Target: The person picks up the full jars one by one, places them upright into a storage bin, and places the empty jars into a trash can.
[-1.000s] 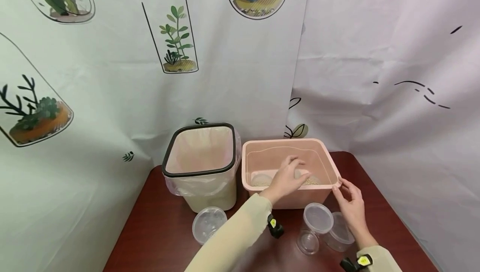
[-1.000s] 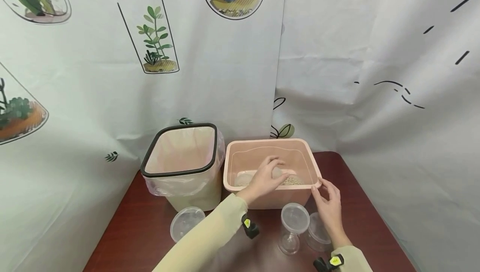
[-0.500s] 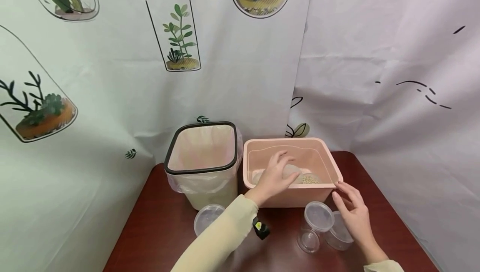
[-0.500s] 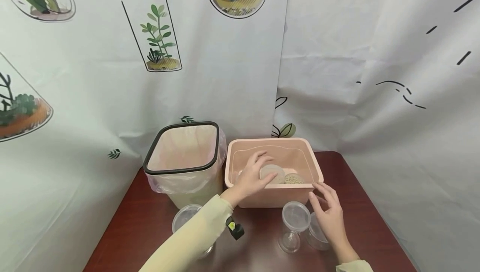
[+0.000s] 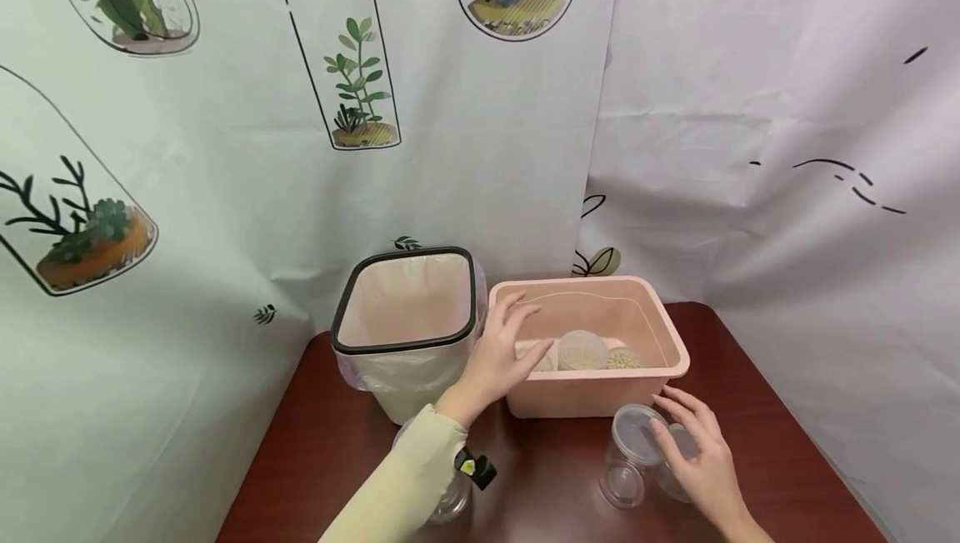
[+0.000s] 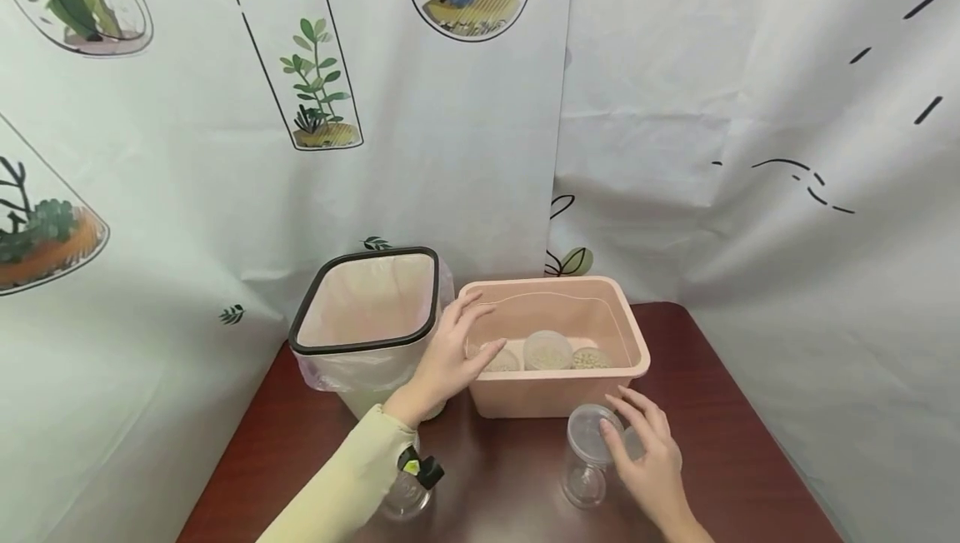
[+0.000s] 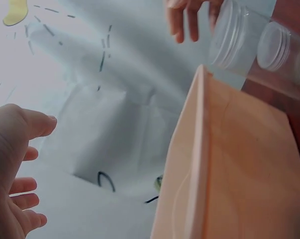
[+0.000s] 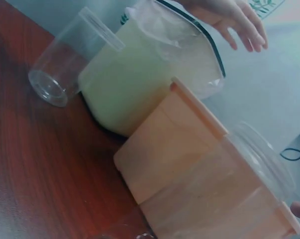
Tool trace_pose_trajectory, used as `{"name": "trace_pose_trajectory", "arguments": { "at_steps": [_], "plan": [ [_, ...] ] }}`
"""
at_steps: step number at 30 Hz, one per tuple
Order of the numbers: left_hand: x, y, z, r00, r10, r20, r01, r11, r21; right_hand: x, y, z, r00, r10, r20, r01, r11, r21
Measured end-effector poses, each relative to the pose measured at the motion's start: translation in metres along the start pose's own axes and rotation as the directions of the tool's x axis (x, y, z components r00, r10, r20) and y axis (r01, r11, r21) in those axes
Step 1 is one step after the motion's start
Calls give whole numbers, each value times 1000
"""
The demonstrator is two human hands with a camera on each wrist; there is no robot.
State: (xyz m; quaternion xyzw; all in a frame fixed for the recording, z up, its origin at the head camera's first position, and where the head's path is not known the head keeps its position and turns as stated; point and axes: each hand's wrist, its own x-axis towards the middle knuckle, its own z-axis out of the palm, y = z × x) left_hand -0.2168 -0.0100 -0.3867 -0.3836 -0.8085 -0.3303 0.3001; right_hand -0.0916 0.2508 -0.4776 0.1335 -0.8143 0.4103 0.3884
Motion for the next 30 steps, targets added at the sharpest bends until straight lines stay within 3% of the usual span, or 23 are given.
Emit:
{"name": "trace_pose_trajectory", "arguments": {
  "at_steps": [8,15,24,30],
  "plan": [
    [-16,-12,-35,984,85,-158,-87,996,-8,-15,1,9,996,-85,5,85,996,-18],
    [-37,-29,-72,966,90,-243,-79,995,57,-22,3,15,988,-156,-12,156,988,8],
    [-67,-56,-104,943,7,-333,43,989,144,-29,8,20,987,-158,-14,158,987,-29],
    [-86,-73,-118,931,-56,-361,154,956,248,-34,6,20,995,-98,6,99,993,-64]
  ]
}}
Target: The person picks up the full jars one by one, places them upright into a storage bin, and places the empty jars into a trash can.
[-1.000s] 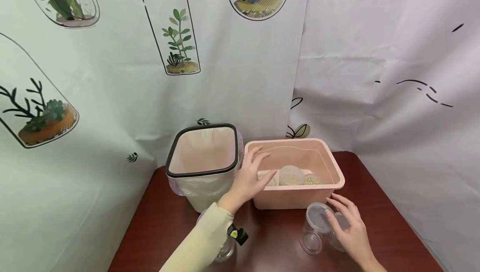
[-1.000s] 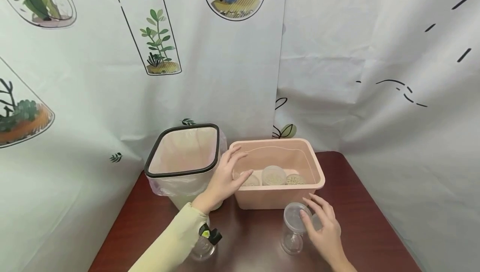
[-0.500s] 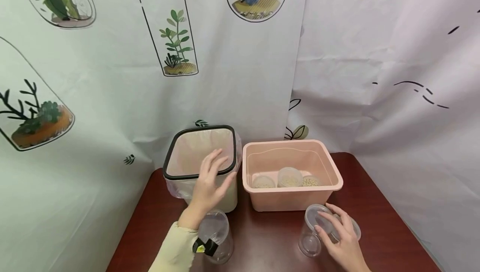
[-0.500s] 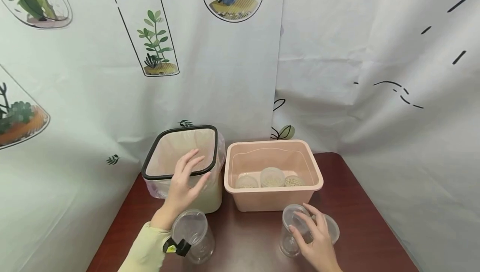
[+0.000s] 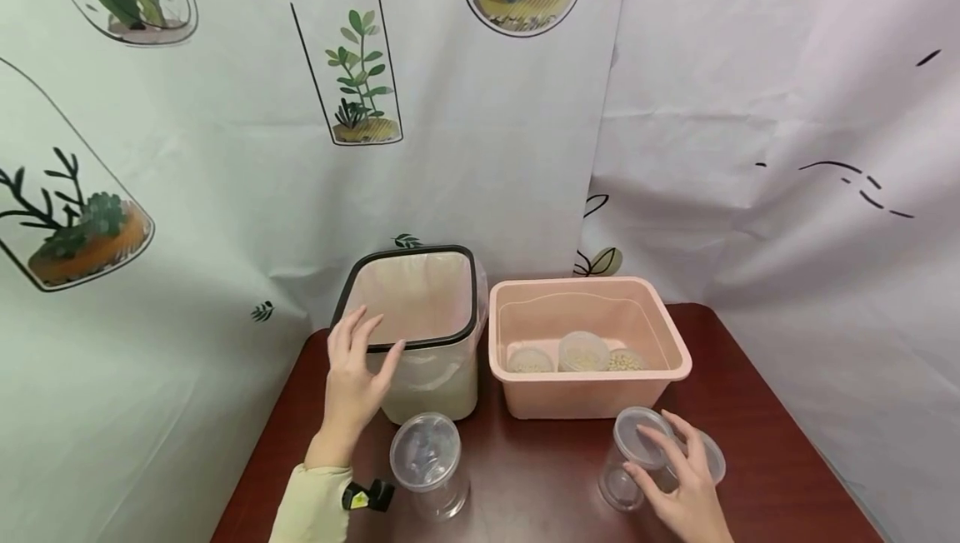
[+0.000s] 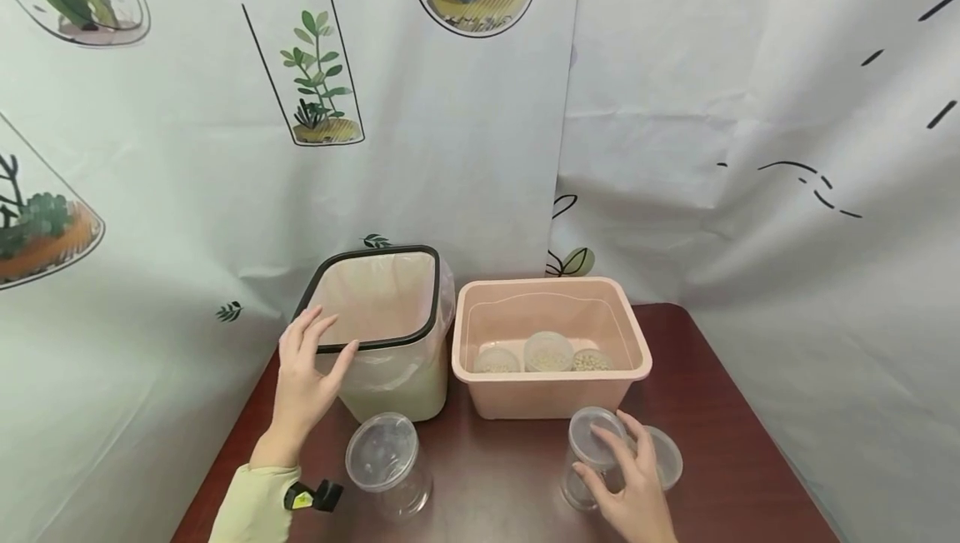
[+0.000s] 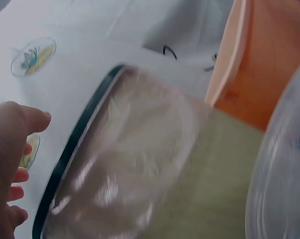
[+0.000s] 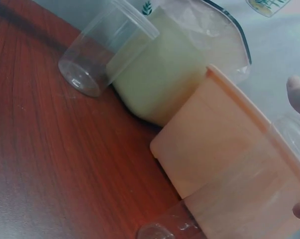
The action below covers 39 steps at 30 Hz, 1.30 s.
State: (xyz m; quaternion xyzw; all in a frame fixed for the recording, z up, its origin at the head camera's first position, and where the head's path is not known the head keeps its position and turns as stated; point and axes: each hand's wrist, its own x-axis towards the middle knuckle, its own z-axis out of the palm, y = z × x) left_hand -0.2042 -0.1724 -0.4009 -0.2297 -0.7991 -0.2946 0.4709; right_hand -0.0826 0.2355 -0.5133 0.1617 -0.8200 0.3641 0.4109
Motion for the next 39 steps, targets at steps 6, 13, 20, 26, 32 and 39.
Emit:
{"name": "trace_pose_trajectory", "arguments": {
  "at_steps": [6,13,20,26,32,39],
  "plan": [
    [-11,-14,-4,999,-35,14,33,995,93,-3,0,3,1000,1,-27,-1,1000,-9],
    [-18,-21,0,1000,-23,-16,24,996,86,-2,2,8,996,-42,-80,44,999,16],
    [-22,-25,5,998,-11,-59,15,998,66,7,-7,1,997,-22,-80,24,999,22],
    [-24,-27,8,997,-23,-78,26,999,35,25,-17,-9,995,-32,-98,38,998,59],
    [-25,-28,9,996,-37,-77,39,999,21,63,-52,-25,987,-89,-132,107,984,140],
    [-28,-30,12,995,-45,-91,47,999,14,92,-72,-33,977,-141,-160,176,956,235]
  ]
}}
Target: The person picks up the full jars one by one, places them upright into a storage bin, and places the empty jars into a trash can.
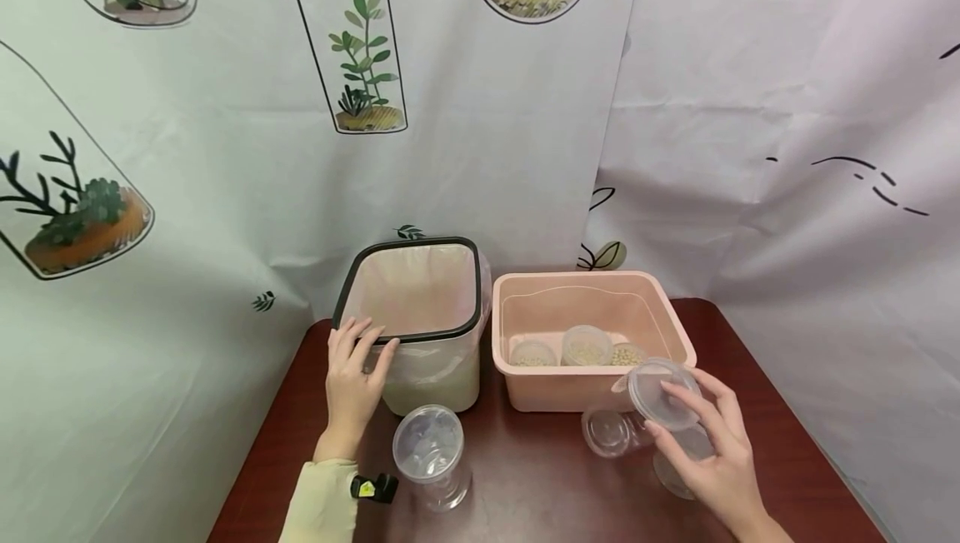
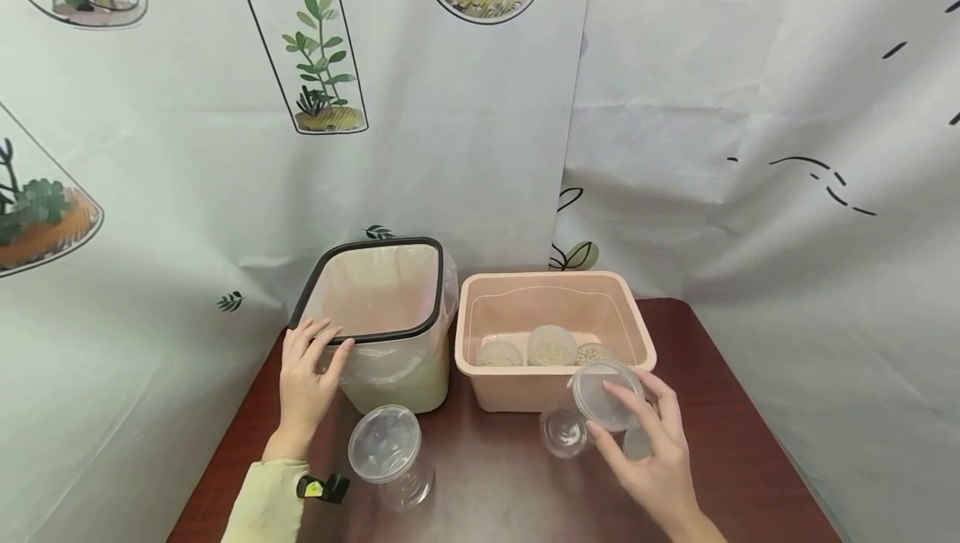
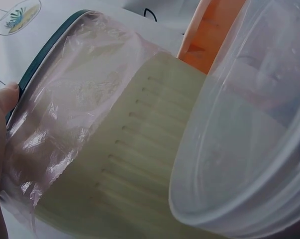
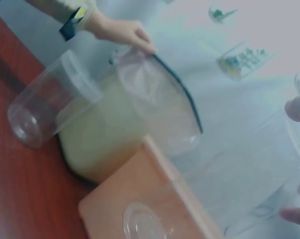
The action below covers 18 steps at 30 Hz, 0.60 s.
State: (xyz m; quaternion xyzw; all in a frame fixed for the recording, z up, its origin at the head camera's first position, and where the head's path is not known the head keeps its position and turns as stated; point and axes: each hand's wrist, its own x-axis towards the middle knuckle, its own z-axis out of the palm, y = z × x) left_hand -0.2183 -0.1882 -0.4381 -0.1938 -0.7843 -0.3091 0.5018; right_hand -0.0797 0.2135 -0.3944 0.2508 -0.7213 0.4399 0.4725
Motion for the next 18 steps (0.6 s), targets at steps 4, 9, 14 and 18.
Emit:
{"name": "trace_pose_trajectory", "arguments": {
  "at_steps": [4,9,14,18],
  "plan": [
    [0,0,0,1000,-1,-9,1,1000,-4,14,-1,1,1000,-17,-2,17,990,140],
    [0,-1,0,1000,-5,-13,4,1000,-10,35,-3,8,1000,-19,-23,24,971,239],
    [-1,-1,1,1000,-13,-11,13,1000,-9,53,-5,17,998,-30,-54,44,960,278],
    [-2,-1,0,1000,-28,-8,28,1000,-3,62,-6,25,997,-32,-63,49,960,276]
  ]
}}
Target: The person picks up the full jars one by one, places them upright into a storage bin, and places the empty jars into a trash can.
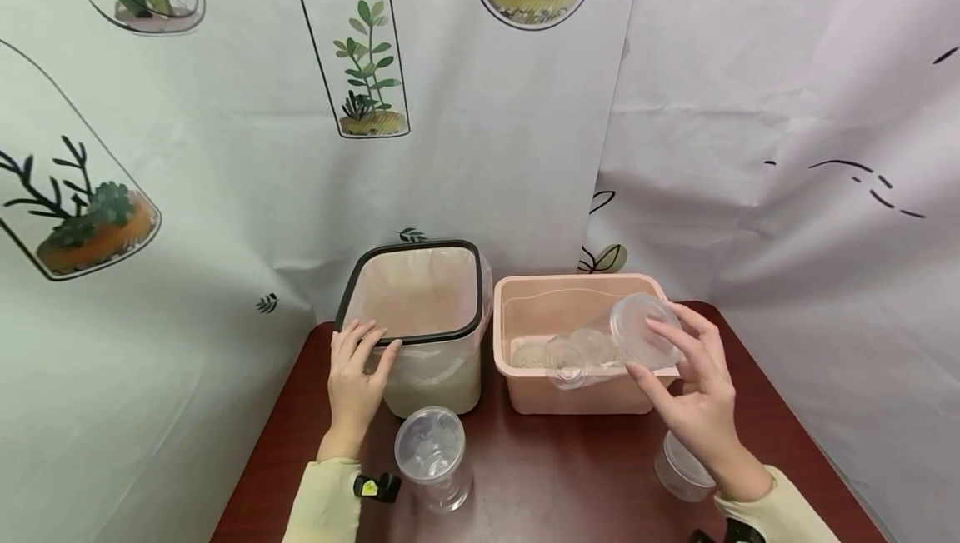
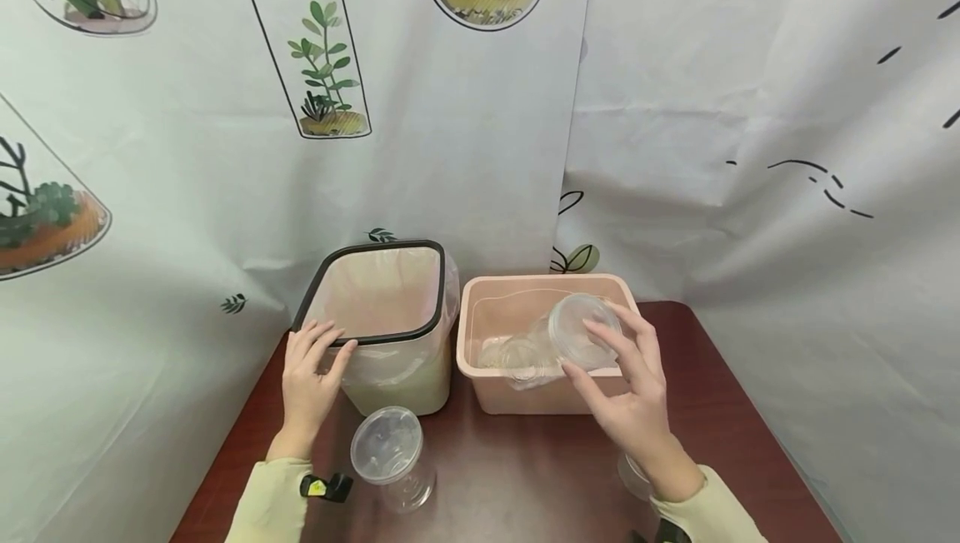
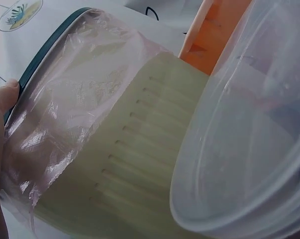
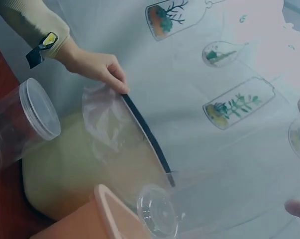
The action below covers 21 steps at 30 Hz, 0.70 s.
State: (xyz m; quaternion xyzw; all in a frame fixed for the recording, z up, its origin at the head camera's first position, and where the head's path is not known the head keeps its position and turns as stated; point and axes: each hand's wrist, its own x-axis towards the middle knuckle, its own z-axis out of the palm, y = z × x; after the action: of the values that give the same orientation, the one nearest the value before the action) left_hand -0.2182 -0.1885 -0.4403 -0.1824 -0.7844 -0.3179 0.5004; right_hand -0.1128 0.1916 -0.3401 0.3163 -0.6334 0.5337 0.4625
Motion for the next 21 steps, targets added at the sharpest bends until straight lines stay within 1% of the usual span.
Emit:
{"name": "trace_pose_trajectory", "arguments": {
  "at_steps": [4,9,17,21],
  "plan": [
    [-2,0,-1,1000,-7,-4,7,1000,2,6,3,10,1000,14,-7,-14,1000,5],
    [-1,-1,-1,1000,-1,-5,1,1000,2,12,8,23,1000,26,-12,-25,997,72],
    [0,-2,1,1000,9,-13,-9,1000,-5,30,13,47,999,5,-39,1,988,155],
    [1,-3,0,1000,13,-19,-13,1000,-7,42,12,61,999,-2,-53,11,985,173]
  ]
}}
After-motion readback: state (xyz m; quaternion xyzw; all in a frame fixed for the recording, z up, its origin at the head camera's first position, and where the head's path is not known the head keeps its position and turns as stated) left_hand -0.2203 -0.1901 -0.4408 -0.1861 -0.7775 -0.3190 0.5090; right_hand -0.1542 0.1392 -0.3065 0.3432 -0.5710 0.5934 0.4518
